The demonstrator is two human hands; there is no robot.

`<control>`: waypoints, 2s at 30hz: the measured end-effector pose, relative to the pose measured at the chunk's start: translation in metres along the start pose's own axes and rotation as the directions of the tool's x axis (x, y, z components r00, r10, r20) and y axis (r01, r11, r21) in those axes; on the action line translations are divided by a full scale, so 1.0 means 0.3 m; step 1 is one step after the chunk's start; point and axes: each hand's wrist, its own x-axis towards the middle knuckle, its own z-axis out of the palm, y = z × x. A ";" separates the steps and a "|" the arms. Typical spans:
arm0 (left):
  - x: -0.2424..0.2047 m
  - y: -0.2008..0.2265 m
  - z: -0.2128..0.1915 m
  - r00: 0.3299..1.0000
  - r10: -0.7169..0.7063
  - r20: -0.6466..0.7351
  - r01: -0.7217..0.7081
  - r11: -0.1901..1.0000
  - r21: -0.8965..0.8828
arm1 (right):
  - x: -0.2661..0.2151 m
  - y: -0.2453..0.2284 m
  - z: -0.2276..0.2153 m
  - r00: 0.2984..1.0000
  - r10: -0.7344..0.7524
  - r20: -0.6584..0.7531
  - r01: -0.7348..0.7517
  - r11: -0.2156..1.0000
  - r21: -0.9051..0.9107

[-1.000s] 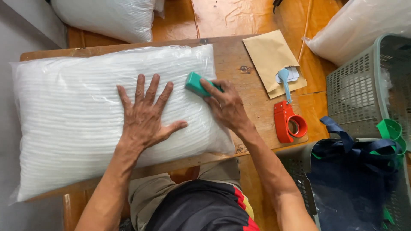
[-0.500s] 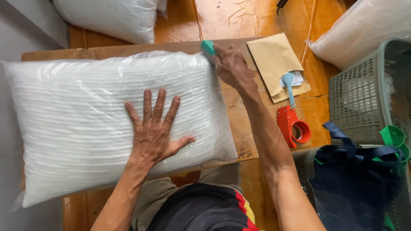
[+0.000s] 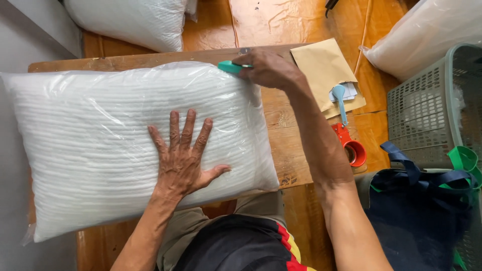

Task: Wiping down a plastic-wrapped pillow with a sponge on a wooden workbench.

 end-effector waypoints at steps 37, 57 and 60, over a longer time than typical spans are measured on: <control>0.390 -0.035 0.071 0.944 0.066 0.324 -0.011 0.985 -0.170 | -0.529 0.353 0.483 0.896 -0.381 -0.229 0.440 0.690 0.575; 0.344 -0.023 0.110 0.949 0.019 0.315 0.051 0.976 -0.212 | 0.003 0.343 0.273 0.838 -0.380 -0.392 0.498 0.827 0.263; 0.344 -0.047 0.132 0.935 0.011 0.355 0.087 0.962 -0.258 | -0.168 0.297 0.291 0.887 -0.409 -0.214 0.459 0.831 0.314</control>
